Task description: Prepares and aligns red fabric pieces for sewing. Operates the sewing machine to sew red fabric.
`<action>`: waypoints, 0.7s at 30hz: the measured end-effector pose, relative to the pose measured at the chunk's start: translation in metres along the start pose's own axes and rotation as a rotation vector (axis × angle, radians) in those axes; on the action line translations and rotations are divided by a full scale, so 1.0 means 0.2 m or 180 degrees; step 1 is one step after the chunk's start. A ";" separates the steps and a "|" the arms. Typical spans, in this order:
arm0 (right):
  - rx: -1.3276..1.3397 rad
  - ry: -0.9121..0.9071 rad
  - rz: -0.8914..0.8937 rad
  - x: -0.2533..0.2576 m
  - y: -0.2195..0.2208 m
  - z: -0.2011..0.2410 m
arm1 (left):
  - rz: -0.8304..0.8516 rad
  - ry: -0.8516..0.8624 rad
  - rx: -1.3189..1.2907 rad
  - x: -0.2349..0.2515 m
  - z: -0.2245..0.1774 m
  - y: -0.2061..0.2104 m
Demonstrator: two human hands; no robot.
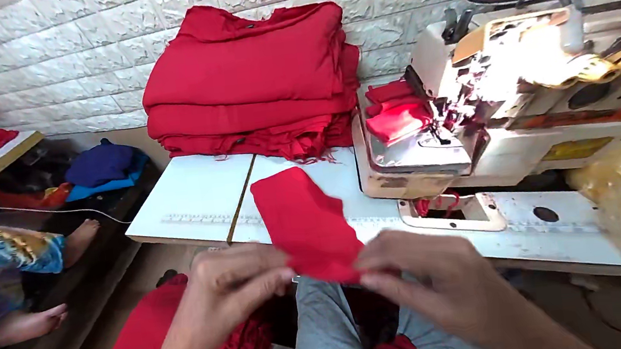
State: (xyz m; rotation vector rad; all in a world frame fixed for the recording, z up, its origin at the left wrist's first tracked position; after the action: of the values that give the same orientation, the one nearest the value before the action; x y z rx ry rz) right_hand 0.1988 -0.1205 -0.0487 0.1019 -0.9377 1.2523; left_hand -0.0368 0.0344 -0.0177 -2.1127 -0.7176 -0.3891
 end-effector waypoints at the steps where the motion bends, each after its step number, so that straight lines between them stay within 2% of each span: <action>1: 0.0138 0.0010 0.0024 -0.07 0.03 0.00 | 0.0089 0.0029 -0.0103 -0.06 0.00 0.03; 5: 0.0408 0.0181 0.0021 -0.21 0.07 0.00 | 0.0247 -0.0026 -0.0410 -0.17 0.00 0.10; 9: 0.0115 0.0288 -0.0121 -0.18 0.05 -0.06 | 0.0189 -0.0415 -0.0417 -0.12 0.04 0.13; 15: -0.0961 0.0436 -0.0489 0.08 0.06 -0.26 | -0.0287 -0.0980 0.0568 0.14 0.24 0.18; 18: -0.1463 0.0526 -0.0550 0.16 0.10 -0.38 | -0.0275 -0.0993 0.0885 0.25 0.38 0.20; 21: -0.1922 0.0509 -0.0602 0.19 0.15 -0.44 | 0.0020 -0.1217 0.1292 0.32 0.45 0.22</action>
State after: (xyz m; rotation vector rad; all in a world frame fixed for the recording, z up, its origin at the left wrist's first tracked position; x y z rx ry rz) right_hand 0.2225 -0.0327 -0.0928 -0.3722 -1.1006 0.7522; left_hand 0.0423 0.1083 -0.0654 -1.8127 -0.9203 0.1644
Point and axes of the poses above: each hand's wrist, its own x-axis towards the middle knuckle, its own y-axis out of the palm, z = x × y, the point moved 1 cm from there along x, towards the middle knuckle, and after that the axes turned 7 degrees about x, right-handed, at the moved point
